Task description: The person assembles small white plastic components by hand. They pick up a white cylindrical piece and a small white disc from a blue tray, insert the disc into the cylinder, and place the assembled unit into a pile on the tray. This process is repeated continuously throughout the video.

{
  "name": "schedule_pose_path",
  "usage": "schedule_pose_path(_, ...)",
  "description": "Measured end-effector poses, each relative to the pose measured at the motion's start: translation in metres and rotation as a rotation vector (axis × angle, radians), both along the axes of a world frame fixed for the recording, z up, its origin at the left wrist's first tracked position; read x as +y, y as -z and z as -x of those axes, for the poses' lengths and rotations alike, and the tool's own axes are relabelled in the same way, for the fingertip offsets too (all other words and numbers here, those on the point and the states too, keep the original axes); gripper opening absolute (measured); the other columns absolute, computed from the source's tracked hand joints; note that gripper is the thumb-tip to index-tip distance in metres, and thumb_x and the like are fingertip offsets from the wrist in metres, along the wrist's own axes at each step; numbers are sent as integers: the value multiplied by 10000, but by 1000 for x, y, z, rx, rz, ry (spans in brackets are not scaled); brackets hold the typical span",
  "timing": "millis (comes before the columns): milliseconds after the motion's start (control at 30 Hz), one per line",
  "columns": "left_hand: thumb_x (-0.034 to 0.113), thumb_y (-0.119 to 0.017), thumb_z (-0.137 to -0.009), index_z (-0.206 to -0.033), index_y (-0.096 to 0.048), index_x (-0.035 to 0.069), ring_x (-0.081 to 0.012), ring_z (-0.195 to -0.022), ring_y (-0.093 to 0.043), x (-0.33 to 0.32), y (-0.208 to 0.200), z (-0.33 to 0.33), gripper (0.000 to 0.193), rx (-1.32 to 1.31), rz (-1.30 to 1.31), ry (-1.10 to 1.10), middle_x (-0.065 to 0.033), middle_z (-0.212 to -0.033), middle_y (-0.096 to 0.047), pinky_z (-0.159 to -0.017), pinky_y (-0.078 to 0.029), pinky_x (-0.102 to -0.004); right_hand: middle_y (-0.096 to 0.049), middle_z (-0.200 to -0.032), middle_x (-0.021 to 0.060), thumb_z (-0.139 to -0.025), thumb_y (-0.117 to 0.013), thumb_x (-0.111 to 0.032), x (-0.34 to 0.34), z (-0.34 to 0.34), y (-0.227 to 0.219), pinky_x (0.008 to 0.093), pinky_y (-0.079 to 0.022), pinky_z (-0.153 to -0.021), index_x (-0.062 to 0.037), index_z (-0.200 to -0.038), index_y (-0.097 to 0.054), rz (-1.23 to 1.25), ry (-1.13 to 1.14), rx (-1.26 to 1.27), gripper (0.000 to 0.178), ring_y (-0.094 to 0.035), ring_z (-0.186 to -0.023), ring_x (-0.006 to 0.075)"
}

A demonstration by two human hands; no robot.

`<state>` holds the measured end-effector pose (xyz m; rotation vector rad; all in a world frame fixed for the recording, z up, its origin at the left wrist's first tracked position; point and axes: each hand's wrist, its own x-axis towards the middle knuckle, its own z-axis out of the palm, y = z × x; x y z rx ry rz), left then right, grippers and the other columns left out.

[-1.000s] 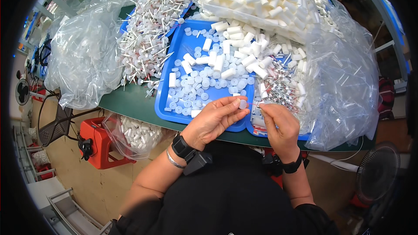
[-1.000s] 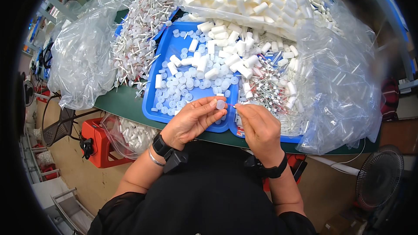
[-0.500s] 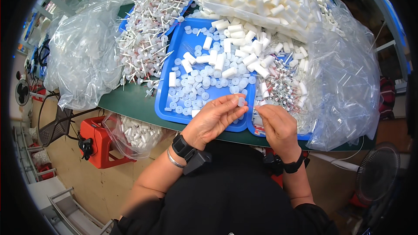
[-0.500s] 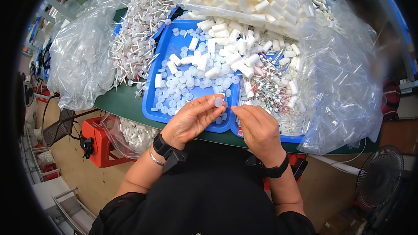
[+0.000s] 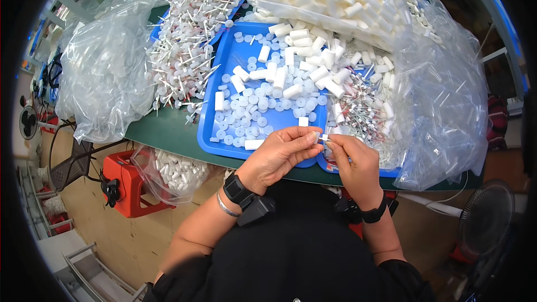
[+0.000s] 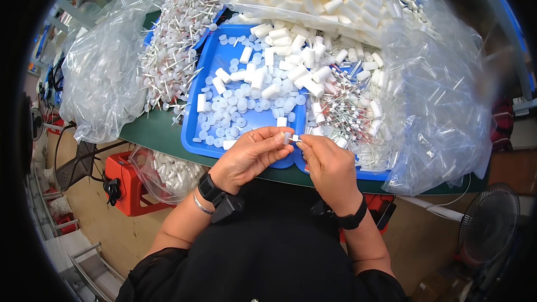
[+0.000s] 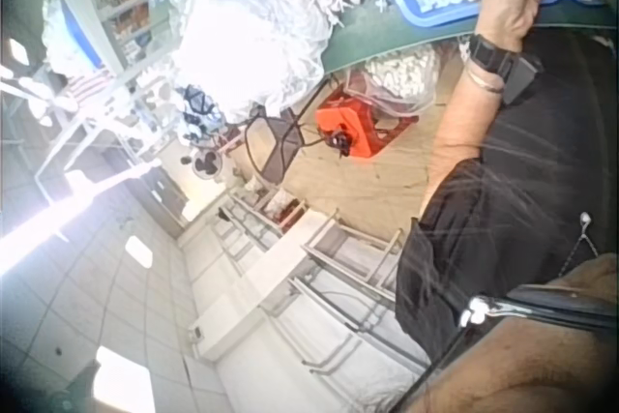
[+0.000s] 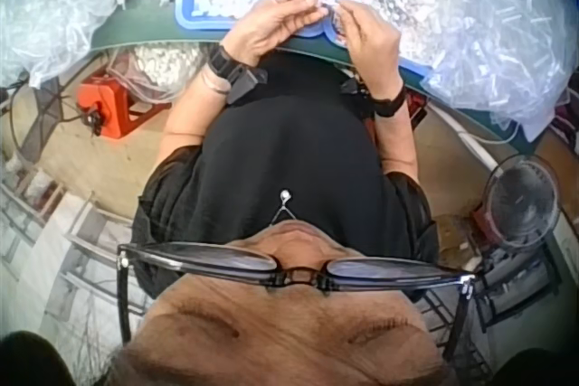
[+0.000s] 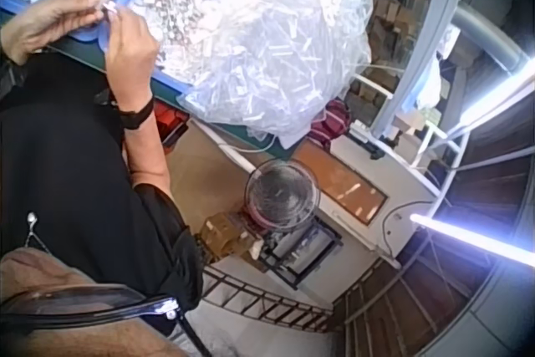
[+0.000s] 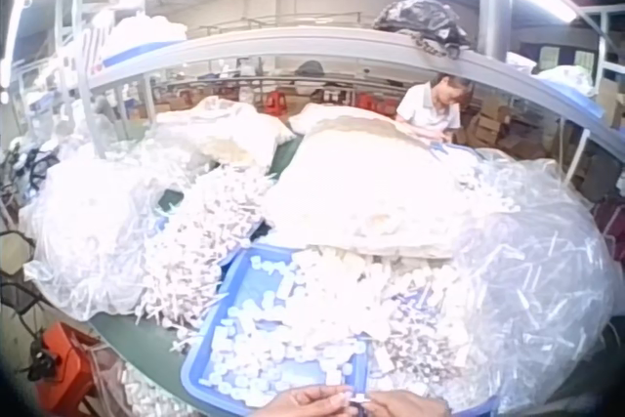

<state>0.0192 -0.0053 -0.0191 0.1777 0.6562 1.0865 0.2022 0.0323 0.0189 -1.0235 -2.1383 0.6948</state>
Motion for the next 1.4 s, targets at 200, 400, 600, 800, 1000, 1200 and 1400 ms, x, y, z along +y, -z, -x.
schedule_pose_path(200,125,-596,-925,-1151,-584,-22,-140,-869,-656,-7,10,-11,269,-8,4,11,-76,-969,-646,-801,-560,-235,-659,-710,112,-843,-648,-22,-13,-2,1,270,-485,-490,15,-914,-664,469,115,164,81,-630,-541,162)
schedule_pose_path(400,142,-600,-927,-1162,-566,-32,-132,-842,-651,-8,4,-25,294,5,14,33,-75,-968,-645,-798,-555,-245,-657,-731,117,-831,-638,-10,-25,-7,10,297,-494,-507,2,-916,-657,47,138,78,88,-635,-562,199)
schedule_pose_path(600,141,-590,-932,-1192,-520,-51,-146,-833,-640,-9,4,-34,331,201,-30,62,-82,-953,-641,-776,-552,-253,-668,-772,117,-839,-647,-30,-37,-21,35,303,-507,-524,2,-924,-648,69,201,311,90,-667,-610,219)
schedule_pose_path(800,170,-601,-928,-1179,-536,-48,-137,-799,-620,-4,4,-42,339,290,-51,102,-72,-947,-646,-710,-531,-240,-649,-752,115,-831,-654,-52,-51,-30,47,335,-508,-555,-16,-943,-607,17,297,357,127,-666,-679,271)
schedule_pose_path(1000,180,-609,-924,-1171,-551,-32,-134,-780,-623,-13,10,-58,331,294,-97,103,-70,-925,-644,-705,-533,-248,-642,-755,112,-846,-617,-17,-52,-49,43,344,-504,-533,-12,-953,-604,-40,242,319,108,-660,-669,275)
schedule_pose_path(1200,188,-581,-943,-1184,-561,-17,-101,-763,-627,-13,-1,-62,317,124,12,120,-52,-906,-646,-705,-542,-218,-644,-742,123,-859,-607,-38,-49,-44,36,360,-501,-541,-32,-949,-620,134,222,286,91,-650,-642,287)
schedule_pose_path(1400,219,-579,-945,-1176,-574,-7,-63,-777,-607,-20,5,-51,323,45,25,85,-26,-905,-639,-739,-528,-204,-677,-751,94,-886,-607,-28,-46,-37,25,232,-487,-497,23,-987,-643,344,135,274,118,-640,-561,115)
